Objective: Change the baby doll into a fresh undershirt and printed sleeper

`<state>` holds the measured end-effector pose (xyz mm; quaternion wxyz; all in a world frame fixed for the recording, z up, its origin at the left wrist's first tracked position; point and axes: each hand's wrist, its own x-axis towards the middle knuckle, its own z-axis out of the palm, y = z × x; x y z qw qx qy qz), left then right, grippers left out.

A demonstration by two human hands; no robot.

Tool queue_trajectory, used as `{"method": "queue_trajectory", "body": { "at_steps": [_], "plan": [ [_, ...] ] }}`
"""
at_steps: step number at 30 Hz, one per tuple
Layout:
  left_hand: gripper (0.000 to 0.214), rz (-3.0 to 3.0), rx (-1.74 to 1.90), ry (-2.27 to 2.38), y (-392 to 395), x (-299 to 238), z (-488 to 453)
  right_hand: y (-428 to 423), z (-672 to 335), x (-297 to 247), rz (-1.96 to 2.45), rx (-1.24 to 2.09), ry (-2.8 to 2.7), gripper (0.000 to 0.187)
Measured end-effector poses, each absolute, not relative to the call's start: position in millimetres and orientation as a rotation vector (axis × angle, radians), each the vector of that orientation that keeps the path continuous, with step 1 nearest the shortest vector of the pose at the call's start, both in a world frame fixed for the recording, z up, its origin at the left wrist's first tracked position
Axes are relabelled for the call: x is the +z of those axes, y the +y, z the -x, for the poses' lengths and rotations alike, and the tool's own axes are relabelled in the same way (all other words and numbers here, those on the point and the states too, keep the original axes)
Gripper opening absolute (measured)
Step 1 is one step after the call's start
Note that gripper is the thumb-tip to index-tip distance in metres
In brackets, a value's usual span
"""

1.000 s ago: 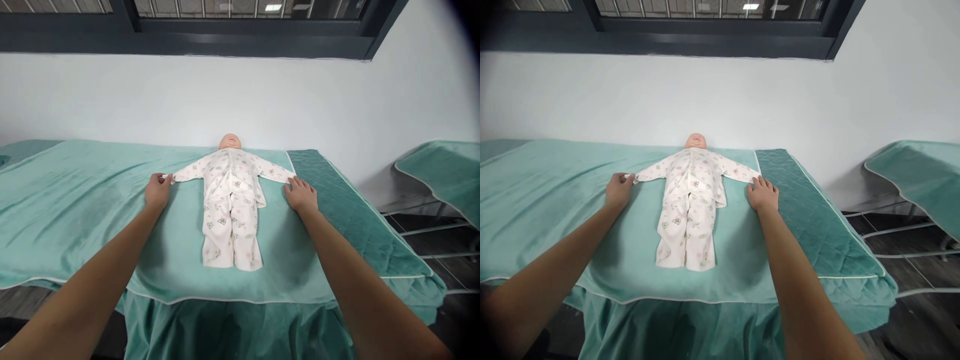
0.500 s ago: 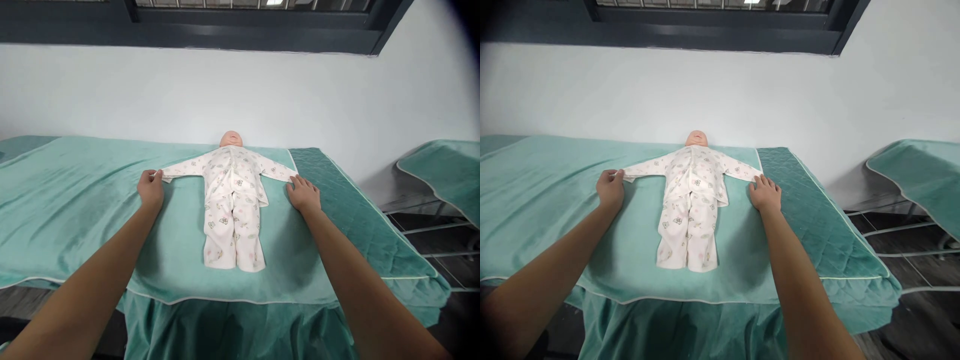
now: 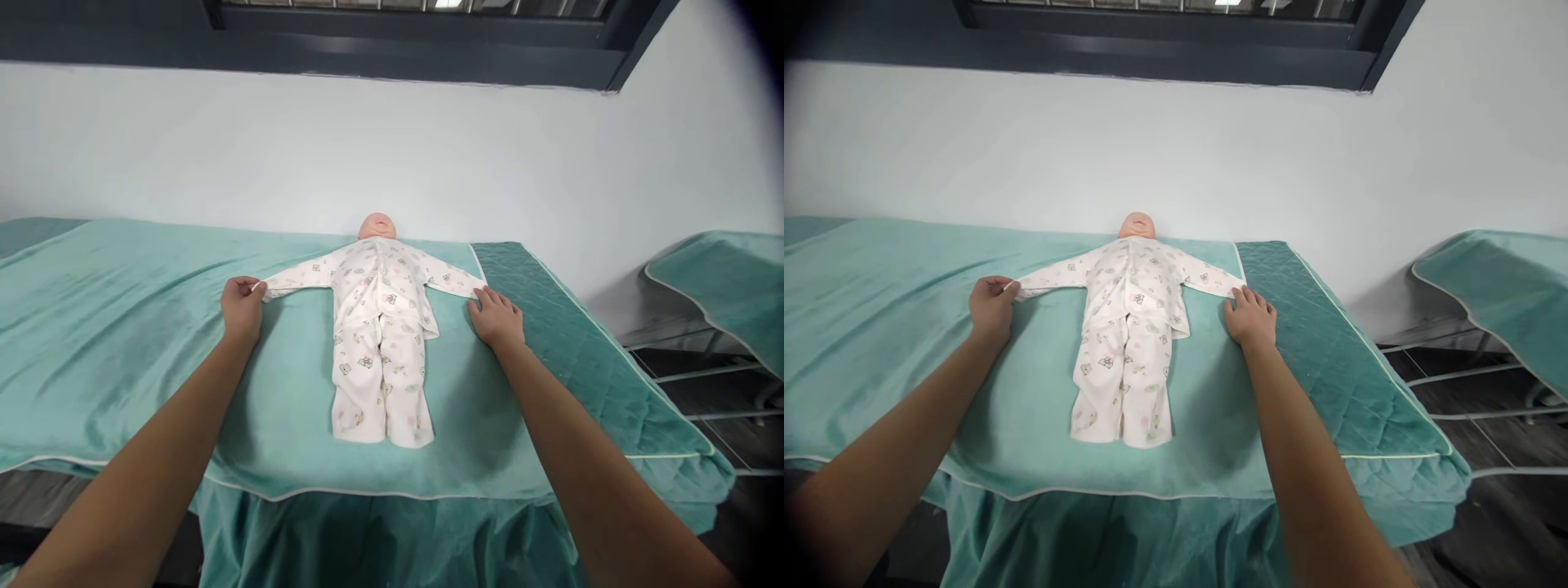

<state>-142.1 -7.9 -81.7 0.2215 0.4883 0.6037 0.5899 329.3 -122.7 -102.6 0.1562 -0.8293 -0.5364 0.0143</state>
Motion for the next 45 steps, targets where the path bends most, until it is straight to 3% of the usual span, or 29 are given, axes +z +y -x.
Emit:
{"method": "queue_trajectory", "body": {
  "at_steps": [5,12,16,19,22,26,28,32,35,40,45],
  "plan": [
    [0.036,-1.406,1.668,1.821,-2.8,-85.9,146.1,-120.2,-333.1,-106.1,2.354,0.049,-1.529,0.058],
    [0.048,-1.781,1.392,2.152,-14.2,-84.5,140.8,-122.4,-330.8,-105.2,2.357,0.028,-1.524,0.056],
    [0.058,-2.244,0.895,2.073,-35.6,-83.1,127.1,-128.6,-331.0,-107.1,2.342,-0.003,-1.580,0.054],
    [0.061,-2.211,0.571,2.147,-60.9,-81.8,115.7,-144.1,-324.4,-106.4,2.354,0.006,-1.551,0.056],
    [0.051,-2.112,0.694,2.110,-103.8,-81.1,105.5,-180.5,-300.9,-105.5,2.200,0.068,-1.578,0.060],
    [0.051,-2.050,0.857,1.426,-182.9,-86.1,89.6,-252.0,-243.0,-110.2,1.722,0.270,-1.887,0.061],
    [0.053,-2.084,0.851,1.222,-216.9,-90.7,80.7,-281.2,-212.6,-113.9,1.574,0.230,-2.069,0.066],
    [0.059,-2.364,0.839,1.240,-250.9,-97.4,64.6,-305.7,-171.6,-115.8,1.617,0.051,-1.934,0.065],
    [0.053,-2.454,0.914,1.289,-256.7,-95.8,55.1,-306.4,-159.8,-109.2,1.616,0.000,-1.833,0.056],
    [0.017,-2.563,1.013,1.103,-260.9,-81.5,47.3,-306.0,-162.5,-79.3,1.536,0.117,-1.980,0.023],
    [0.011,-2.575,1.052,0.922,-270.2,-67.9,64.2,-315.6,-173.3,-42.7,1.445,0.317,-2.044,0.015]
  ]
}}
